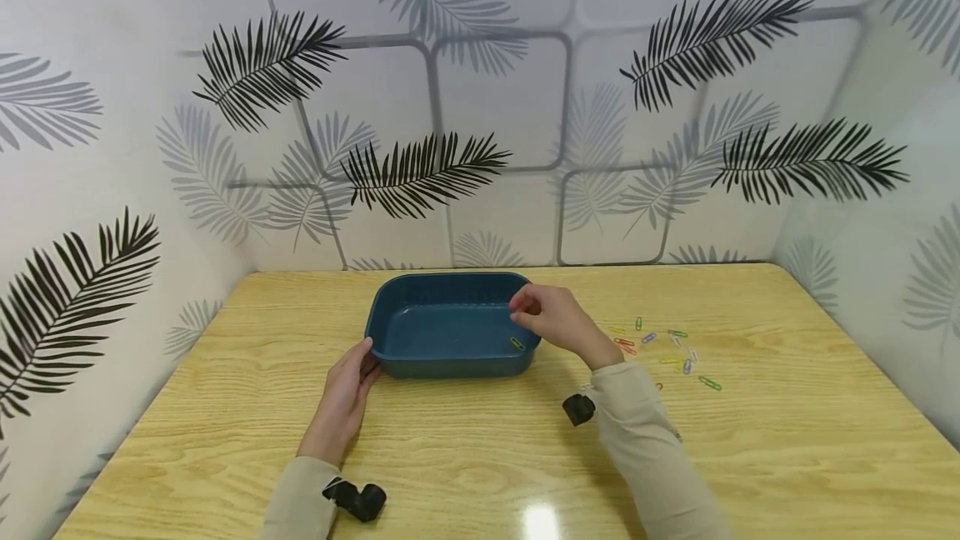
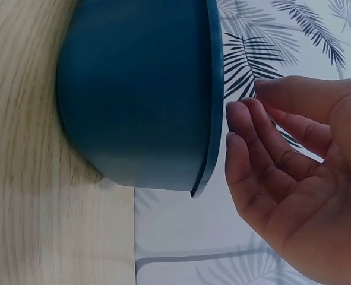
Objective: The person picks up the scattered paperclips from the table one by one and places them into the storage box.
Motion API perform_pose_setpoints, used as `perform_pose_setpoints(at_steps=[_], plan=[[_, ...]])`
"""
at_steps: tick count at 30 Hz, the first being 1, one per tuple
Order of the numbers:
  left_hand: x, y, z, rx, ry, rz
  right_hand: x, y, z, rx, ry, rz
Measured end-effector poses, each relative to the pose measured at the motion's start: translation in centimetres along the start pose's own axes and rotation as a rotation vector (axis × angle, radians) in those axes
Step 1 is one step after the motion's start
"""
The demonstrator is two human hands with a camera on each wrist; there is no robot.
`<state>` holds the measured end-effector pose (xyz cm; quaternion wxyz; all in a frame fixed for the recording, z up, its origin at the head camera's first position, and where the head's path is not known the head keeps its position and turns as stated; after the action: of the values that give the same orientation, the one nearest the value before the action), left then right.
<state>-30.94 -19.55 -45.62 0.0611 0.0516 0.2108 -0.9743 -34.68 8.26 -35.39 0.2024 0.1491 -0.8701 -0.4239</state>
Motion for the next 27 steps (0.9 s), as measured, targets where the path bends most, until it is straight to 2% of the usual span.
perform_pose_setpoints(at_steps=[8,17,27], plan=[[0.1,-0.2,0.1,-0.01,-0.004,-0.009,-0.9,0.7,0.3,-0.017,0.053,-0.003],[0.2,0.0,0.0,-0.002,-0.008,0.002,-2.1,1.9,0.7,-0.063,0.103,0.03],[0.1,0.1,0.0,0.011,-0.01,0.004,-4.8,2.1,2.4,-0.094,0.114,-0.029]])
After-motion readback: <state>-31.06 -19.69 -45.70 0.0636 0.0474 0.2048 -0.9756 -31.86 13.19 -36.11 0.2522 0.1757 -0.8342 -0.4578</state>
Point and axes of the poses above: each hand's wrist, its own x-axis towards the middle knuckle, its own y-axis out of the back of the hand, z = x × y, the point moved 8 cm from there along x, towards the middle knuckle, and after that the axes turned 6 degrees about -x, right-handed, at the moved point
